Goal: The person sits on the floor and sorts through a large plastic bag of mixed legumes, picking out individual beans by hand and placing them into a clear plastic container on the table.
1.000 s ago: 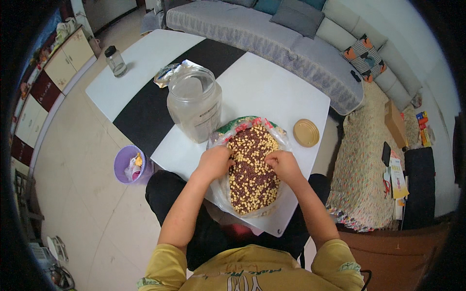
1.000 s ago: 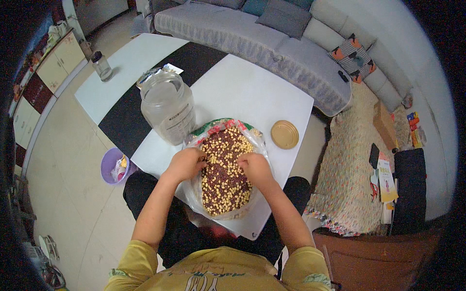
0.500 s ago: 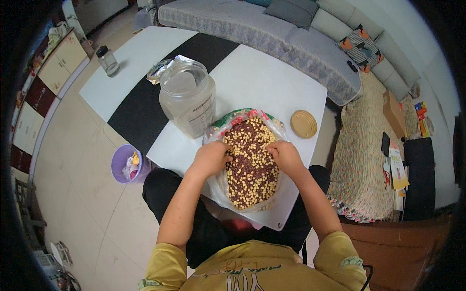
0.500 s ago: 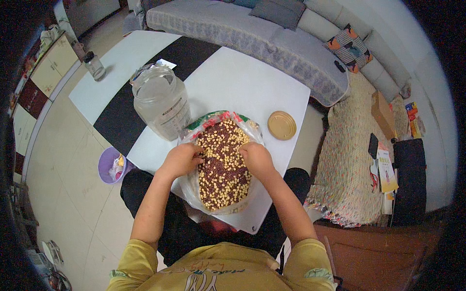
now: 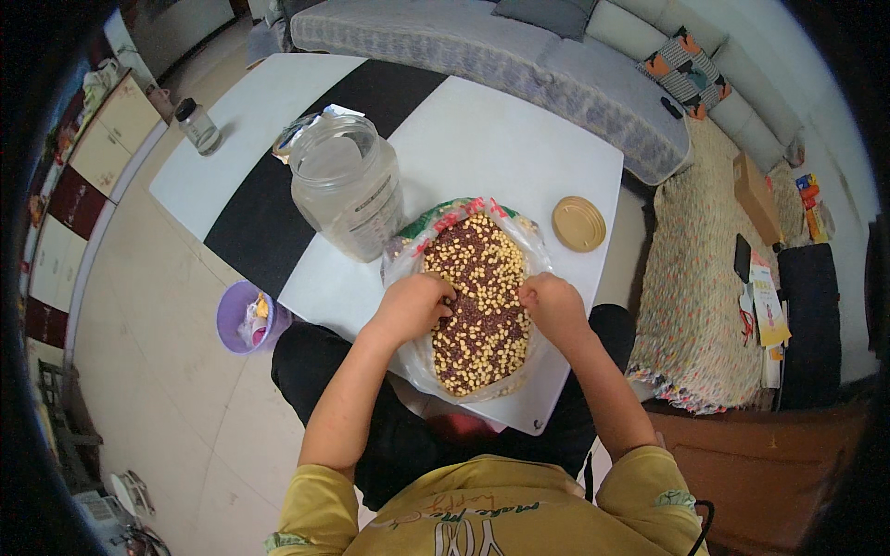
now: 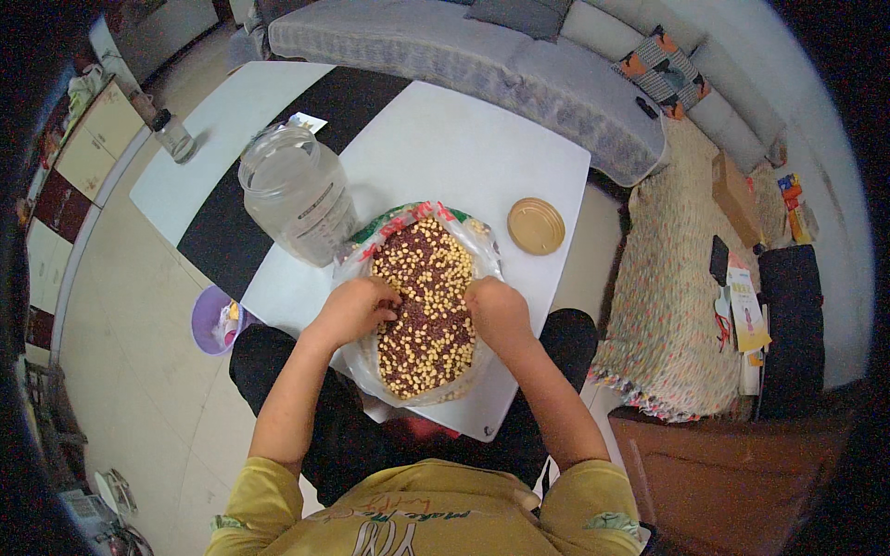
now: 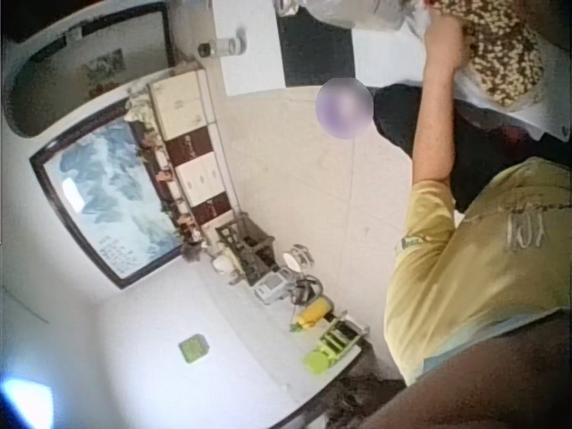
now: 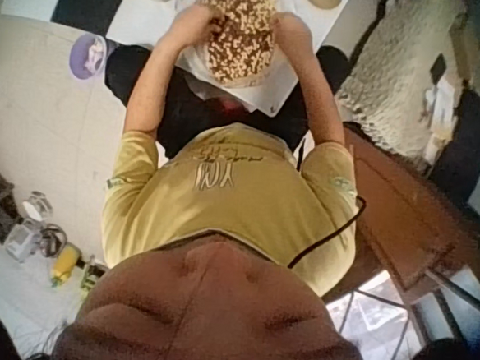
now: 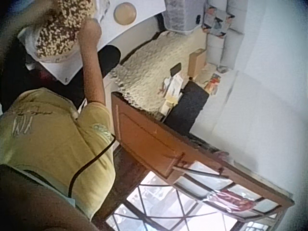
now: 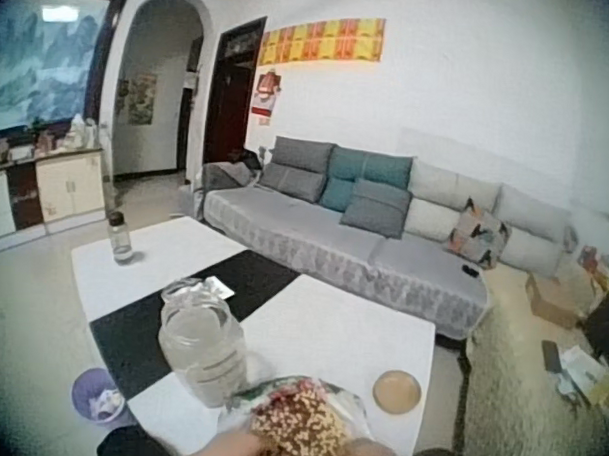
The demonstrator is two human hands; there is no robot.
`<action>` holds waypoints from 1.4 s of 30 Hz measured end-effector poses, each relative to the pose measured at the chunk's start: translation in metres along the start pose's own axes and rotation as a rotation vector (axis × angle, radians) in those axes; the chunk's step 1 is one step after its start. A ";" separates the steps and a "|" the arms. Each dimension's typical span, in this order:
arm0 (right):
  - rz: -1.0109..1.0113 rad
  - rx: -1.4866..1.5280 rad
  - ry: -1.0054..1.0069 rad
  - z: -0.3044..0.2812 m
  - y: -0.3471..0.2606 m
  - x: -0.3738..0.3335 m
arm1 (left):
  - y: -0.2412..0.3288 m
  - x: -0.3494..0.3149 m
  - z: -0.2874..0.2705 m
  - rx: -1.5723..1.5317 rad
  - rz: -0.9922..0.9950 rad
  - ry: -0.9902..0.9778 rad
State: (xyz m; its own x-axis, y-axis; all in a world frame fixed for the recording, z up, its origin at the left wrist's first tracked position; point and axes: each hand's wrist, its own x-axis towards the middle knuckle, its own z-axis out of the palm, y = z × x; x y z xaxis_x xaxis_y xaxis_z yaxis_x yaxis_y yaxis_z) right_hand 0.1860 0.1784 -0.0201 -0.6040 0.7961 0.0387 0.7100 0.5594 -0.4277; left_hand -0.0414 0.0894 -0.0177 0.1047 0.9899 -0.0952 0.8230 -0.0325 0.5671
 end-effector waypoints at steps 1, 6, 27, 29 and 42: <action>0.017 0.014 -0.001 -0.001 0.001 0.000 | -0.002 0.000 0.003 0.001 0.028 -0.001; -0.033 0.155 0.026 0.000 0.008 0.001 | 0.008 0.000 0.007 -0.016 0.033 -0.070; -0.014 0.183 -0.081 0.008 0.002 0.004 | 0.004 0.006 0.006 0.065 0.004 -0.162; -0.013 0.158 -0.090 0.011 0.003 0.004 | 0.002 0.005 0.007 0.054 0.013 -0.157; -0.005 0.196 -0.066 0.015 0.001 0.004 | -0.001 0.004 0.010 0.007 0.042 -0.103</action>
State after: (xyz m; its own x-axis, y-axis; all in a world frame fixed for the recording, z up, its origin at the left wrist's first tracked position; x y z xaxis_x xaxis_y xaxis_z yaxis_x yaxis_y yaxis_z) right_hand 0.1785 0.1788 -0.0342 -0.6344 0.7729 -0.0151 0.6265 0.5026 -0.5957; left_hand -0.0362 0.0919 -0.0262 0.1960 0.9682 -0.1556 0.8205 -0.0750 0.5667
